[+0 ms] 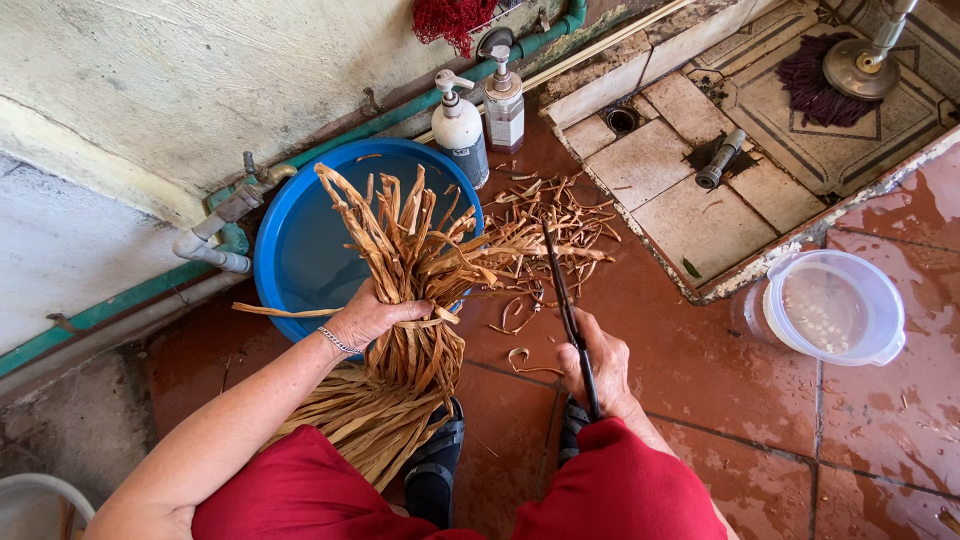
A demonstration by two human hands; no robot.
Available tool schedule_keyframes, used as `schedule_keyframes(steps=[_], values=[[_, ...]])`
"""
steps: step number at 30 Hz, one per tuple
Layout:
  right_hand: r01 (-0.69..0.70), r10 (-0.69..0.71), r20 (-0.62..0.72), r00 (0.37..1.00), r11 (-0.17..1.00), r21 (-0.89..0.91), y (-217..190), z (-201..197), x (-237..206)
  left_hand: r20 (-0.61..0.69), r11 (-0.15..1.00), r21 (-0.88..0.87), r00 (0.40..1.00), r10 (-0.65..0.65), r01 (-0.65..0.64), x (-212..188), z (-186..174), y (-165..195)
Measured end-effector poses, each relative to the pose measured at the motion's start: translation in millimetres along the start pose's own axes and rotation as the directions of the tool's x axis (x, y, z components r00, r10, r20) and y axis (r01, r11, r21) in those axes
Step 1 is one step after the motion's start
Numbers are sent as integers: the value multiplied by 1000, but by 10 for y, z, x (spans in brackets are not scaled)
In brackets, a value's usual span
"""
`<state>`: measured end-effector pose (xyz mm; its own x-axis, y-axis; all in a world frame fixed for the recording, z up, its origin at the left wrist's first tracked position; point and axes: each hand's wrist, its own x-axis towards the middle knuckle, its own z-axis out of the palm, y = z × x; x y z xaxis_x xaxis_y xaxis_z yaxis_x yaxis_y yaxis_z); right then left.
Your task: The person sits on a tiled floor and processes dried plant strips by soaking them in a blue basin of water, then peeling and separating the strips by hand. They gather the processed strips into a bundle and trim the ends with scissors.
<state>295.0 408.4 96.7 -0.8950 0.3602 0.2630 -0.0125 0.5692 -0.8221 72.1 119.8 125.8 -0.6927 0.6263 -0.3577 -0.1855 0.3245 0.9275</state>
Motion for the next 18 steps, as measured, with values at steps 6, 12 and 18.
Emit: schedule_keyframes(steps=[6,12,18], values=[[-63,66,15,998,988,-142,5,-61,-42,-39,1000,13,999,4,-4,-7,-6,-55],[63,-61,20,998,988,-144,-24,-68,22,-4,999,14,999,40,-40,-3,20,-56],[0,7,37,999,987,-161,-22,-14,94,39,993,117,999,19,-23,-14,55,30]])
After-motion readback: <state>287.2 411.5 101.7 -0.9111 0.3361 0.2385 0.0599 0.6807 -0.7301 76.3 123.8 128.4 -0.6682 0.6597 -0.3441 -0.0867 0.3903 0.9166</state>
